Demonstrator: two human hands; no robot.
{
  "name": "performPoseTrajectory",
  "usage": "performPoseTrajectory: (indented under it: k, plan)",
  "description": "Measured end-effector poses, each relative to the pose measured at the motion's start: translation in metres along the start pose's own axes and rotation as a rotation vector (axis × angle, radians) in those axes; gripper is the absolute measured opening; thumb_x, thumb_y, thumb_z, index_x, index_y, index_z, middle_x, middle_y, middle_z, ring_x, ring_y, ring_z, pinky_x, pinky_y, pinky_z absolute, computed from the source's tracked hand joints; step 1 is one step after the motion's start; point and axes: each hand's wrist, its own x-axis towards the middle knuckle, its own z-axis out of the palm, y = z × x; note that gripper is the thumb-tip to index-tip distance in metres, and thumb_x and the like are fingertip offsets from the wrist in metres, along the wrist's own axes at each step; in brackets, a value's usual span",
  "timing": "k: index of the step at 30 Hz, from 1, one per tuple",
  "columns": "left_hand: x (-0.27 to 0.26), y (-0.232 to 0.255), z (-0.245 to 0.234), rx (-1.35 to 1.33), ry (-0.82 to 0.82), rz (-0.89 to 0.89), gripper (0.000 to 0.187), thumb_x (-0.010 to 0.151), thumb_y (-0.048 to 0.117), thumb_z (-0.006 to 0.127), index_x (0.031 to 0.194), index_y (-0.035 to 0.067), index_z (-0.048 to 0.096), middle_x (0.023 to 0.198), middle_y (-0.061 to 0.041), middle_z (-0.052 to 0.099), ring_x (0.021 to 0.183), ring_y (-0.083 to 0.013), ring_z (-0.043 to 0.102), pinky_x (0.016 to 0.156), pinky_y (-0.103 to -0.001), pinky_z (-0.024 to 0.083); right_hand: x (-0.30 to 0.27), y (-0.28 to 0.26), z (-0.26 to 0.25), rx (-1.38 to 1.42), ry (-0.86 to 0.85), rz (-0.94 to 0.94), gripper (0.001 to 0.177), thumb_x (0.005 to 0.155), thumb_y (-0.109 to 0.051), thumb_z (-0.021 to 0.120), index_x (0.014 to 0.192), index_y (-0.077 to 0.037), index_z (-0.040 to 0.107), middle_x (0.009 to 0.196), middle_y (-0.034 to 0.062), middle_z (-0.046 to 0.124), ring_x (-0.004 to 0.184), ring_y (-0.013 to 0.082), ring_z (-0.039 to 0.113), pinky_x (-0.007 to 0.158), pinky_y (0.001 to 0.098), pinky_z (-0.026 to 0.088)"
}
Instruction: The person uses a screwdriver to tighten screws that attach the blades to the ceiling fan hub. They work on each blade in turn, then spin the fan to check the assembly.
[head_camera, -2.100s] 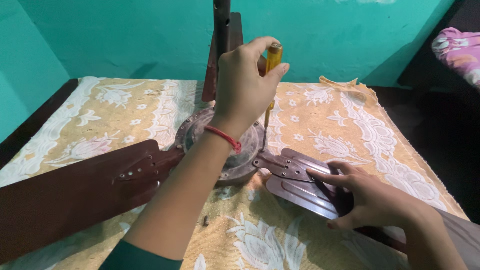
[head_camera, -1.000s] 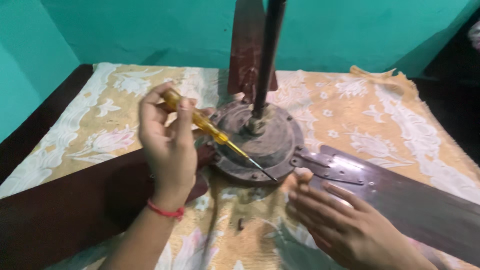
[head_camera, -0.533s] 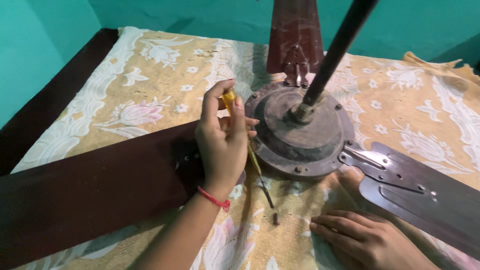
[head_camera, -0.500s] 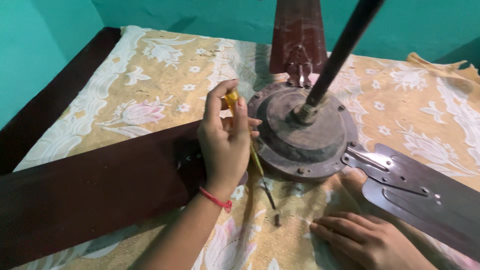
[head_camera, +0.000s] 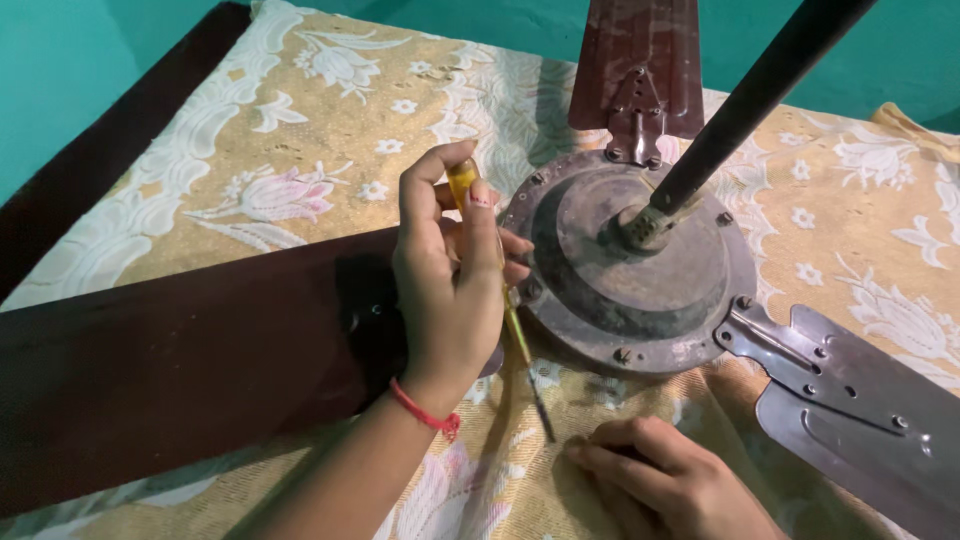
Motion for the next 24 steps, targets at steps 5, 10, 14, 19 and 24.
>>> performPoseTrajectory:
  k: [5, 10, 14, 19, 24]
  plan:
    - [0.001, 0.004, 0.002, 0.098, -0.034, -0.003, 0.027, 0.110, 0.016, 0.052, 0.135, 0.008, 0.053, 0.096, -0.001, 0.062, 0.067, -0.0039, 0.067, 0.054, -0.019, 0.057, -0.004, 0.005, 0.005, 0.016, -0.014, 0.082, 0.032, 0.081, -0.004, 0.076, 0.111, -0.011, 0.080, 0.111, 0.0070, 0.071, 0.099, 0.0214, 0.075, 0.081, 0.0334, 0.062]
    - [0.000, 0.004, 0.003, 0.104, -0.049, 0.017, 0.026, 0.109, 0.014, 0.054, 0.134, 0.006, 0.054, 0.093, 0.000, 0.062, 0.067, -0.0042, 0.068, 0.056, -0.019, 0.057, 0.002, 0.006, -0.001, 0.046, 0.020, 0.020, 0.025, 0.077, -0.002, 0.074, 0.101, -0.008, 0.078, 0.113, 0.0069, 0.071, 0.103, 0.0239, 0.075, 0.084, 0.0339, 0.062]
    - [0.000, 0.001, 0.002, 0.117, -0.058, 0.040, 0.025, 0.109, 0.013, 0.055, 0.133, 0.005, 0.055, 0.093, 0.000, 0.063, 0.068, -0.0045, 0.069, 0.056, -0.019, 0.057, 0.004, 0.001, -0.002, 0.075, 0.025, 0.080, 0.021, 0.079, -0.003, 0.075, 0.098, -0.010, 0.079, 0.110, 0.0056, 0.074, 0.101, 0.0232, 0.075, 0.083, 0.0336, 0.062]
    - [0.001, 0.001, 0.002, 0.101, -0.065, 0.034, 0.024, 0.108, 0.013, 0.056, 0.131, 0.005, 0.054, 0.095, 0.000, 0.061, 0.067, -0.0048, 0.069, 0.055, -0.019, 0.056, 0.011, -0.007, -0.006, 0.133, 0.030, 0.080, 0.025, 0.079, 0.000, 0.072, 0.101, -0.010, 0.079, 0.108, 0.0052, 0.076, 0.097, 0.0236, 0.075, 0.080, 0.0340, 0.062]
    - [0.003, -0.003, 0.003, 0.105, -0.075, 0.044, 0.024, 0.106, 0.013, 0.059, 0.129, 0.005, 0.056, 0.092, -0.001, 0.063, 0.067, -0.0060, 0.070, 0.055, -0.020, 0.056, 0.013, -0.011, -0.008, 0.064, 0.079, -0.011, 0.031, 0.078, -0.002, 0.074, 0.109, -0.008, 0.075, 0.109, 0.0071, 0.073, 0.098, 0.0271, 0.073, 0.082, 0.0365, 0.060]
